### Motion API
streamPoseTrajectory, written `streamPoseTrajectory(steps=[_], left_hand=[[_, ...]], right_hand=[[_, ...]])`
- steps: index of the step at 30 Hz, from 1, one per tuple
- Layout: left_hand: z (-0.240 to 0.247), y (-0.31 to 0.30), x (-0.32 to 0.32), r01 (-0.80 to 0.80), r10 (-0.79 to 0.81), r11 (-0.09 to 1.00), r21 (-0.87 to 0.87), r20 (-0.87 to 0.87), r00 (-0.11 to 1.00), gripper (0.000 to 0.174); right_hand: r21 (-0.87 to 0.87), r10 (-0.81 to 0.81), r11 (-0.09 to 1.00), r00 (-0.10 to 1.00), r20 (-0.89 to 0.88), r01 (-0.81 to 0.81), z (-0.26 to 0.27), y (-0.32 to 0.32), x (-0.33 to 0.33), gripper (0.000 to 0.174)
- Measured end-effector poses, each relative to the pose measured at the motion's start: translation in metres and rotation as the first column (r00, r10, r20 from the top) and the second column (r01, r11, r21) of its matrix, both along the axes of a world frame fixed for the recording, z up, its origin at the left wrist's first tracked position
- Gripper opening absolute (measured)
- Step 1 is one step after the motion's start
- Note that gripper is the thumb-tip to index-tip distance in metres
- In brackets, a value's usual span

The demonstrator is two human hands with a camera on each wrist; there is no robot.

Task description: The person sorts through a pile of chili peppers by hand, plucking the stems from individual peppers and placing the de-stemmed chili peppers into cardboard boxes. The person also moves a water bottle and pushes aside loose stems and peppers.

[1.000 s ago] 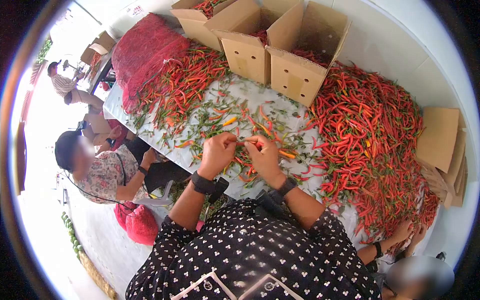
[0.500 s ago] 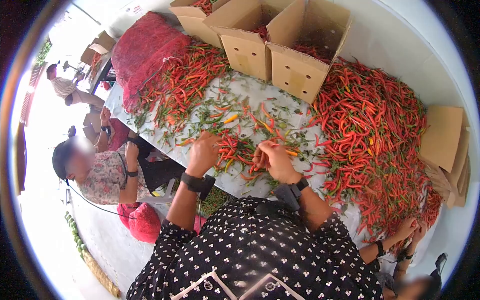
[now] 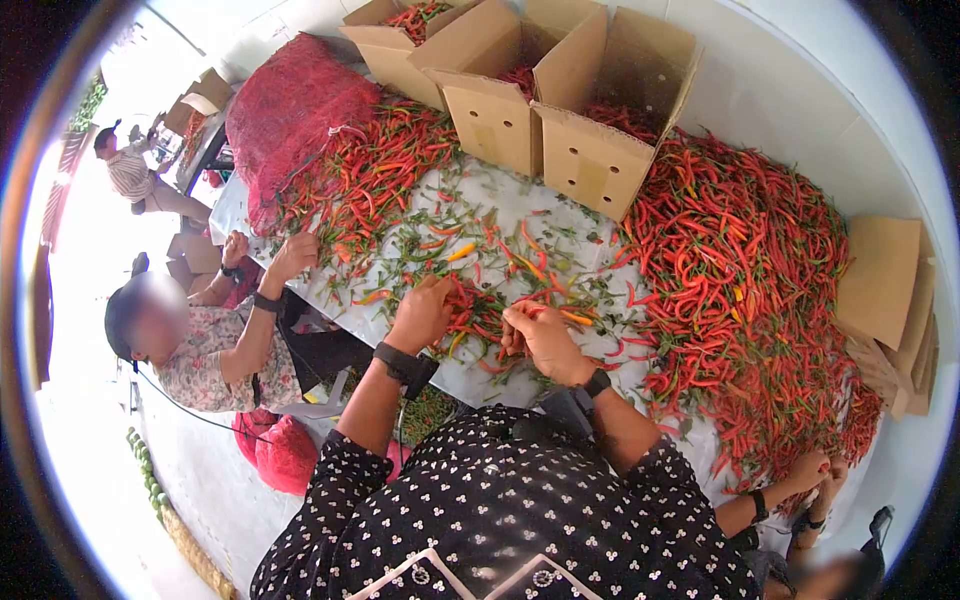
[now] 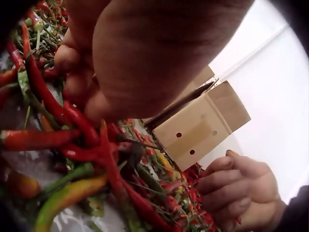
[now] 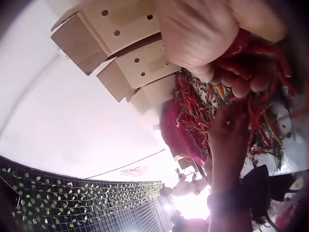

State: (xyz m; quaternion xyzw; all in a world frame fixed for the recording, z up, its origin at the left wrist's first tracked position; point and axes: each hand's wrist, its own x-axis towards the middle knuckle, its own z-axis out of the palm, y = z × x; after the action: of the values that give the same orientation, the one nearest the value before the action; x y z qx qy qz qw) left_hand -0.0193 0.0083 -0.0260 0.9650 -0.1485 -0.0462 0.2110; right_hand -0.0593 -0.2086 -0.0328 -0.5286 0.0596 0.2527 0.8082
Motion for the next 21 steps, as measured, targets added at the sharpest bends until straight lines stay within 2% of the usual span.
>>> streamPoseTrajectory(steps=[4, 6, 7, 9, 10, 12, 13, 15, 16, 18, 19, 21], left_hand=[[-0.001, -0.003, -0.002, -0.003, 0.002, 1.0, 0.021, 0.03, 1.0, 0.019], [0.002, -0.005, -0.003, -0.039, 0.054, 0.99, -0.135, 0.11, 0.992, 0.018], [0.003, -0.007, -0.002, -0.036, 0.051, 0.99, -0.136, 0.109, 0.993, 0.018], [0.008, -0.013, 0.0, -0.11, 0.145, 0.931, -0.349, 0.077, 0.986, 0.012], [0.009, -0.016, 0.0, -0.111, 0.145, 0.931, -0.349, 0.075, 0.986, 0.012], [0.01, -0.022, -0.001, -0.181, 0.118, 0.813, -0.554, -0.147, 0.982, 0.016], [0.01, -0.026, -0.002, -0.181, 0.119, 0.813, -0.553, -0.148, 0.982, 0.016], [0.01, -0.031, -0.004, -0.313, 0.054, 0.658, -0.685, -0.371, 0.927, 0.014], [0.01, -0.031, -0.005, -0.313, 0.053, 0.659, -0.684, -0.372, 0.927, 0.014], [0.01, -0.032, -0.006, -0.475, -0.036, 0.474, -0.741, -0.555, 0.831, 0.014], [0.01, -0.032, -0.007, -0.477, -0.038, 0.474, -0.741, -0.558, 0.829, 0.014], [0.012, -0.03, -0.008, -0.611, -0.152, 0.259, -0.748, -0.656, 0.739, 0.014]], right_hand=[[-0.014, 0.011, 1.0, 1.0, 0.0, -0.011, -0.001, 0.004, -0.001, 0.016], [-0.008, 0.007, 1.0, 1.0, -0.023, -0.007, 0.002, 0.006, -0.002, 0.015], [-0.004, -0.002, 1.0, 1.0, -0.015, 0.002, 0.005, 0.007, -0.002, 0.013], [-0.001, -0.011, 1.0, 1.0, -0.01, 0.011, 0.013, 0.011, -0.001, 0.012], [-0.016, -0.041, 0.999, 0.999, -0.006, 0.041, 0.016, 0.014, 0.002, 0.012], [-0.03, -0.069, 0.997, 0.998, -0.002, 0.069, 0.015, 0.019, 0.008, 0.012], [-0.009, -0.11, 0.994, 0.993, 0.034, 0.11, 0.008, 0.022, 0.012, 0.012], [0.014, -0.153, 0.988, 0.986, 0.068, 0.153, 0.004, 0.026, 0.017, 0.012], [0.013, -0.157, 0.988, 0.985, 0.07, 0.157, 0.004, 0.027, 0.019, 0.013], [0.01, -0.162, 0.987, 0.984, 0.068, 0.162, 0.005, 0.026, 0.018, 0.016], [0.016, -0.154, 0.988, 0.987, 0.038, 0.154, 0.008, 0.023, 0.017, 0.015], [0.022, -0.145, 0.989, 0.989, 0.007, 0.145, 0.007, 0.02, 0.016, 0.015]])
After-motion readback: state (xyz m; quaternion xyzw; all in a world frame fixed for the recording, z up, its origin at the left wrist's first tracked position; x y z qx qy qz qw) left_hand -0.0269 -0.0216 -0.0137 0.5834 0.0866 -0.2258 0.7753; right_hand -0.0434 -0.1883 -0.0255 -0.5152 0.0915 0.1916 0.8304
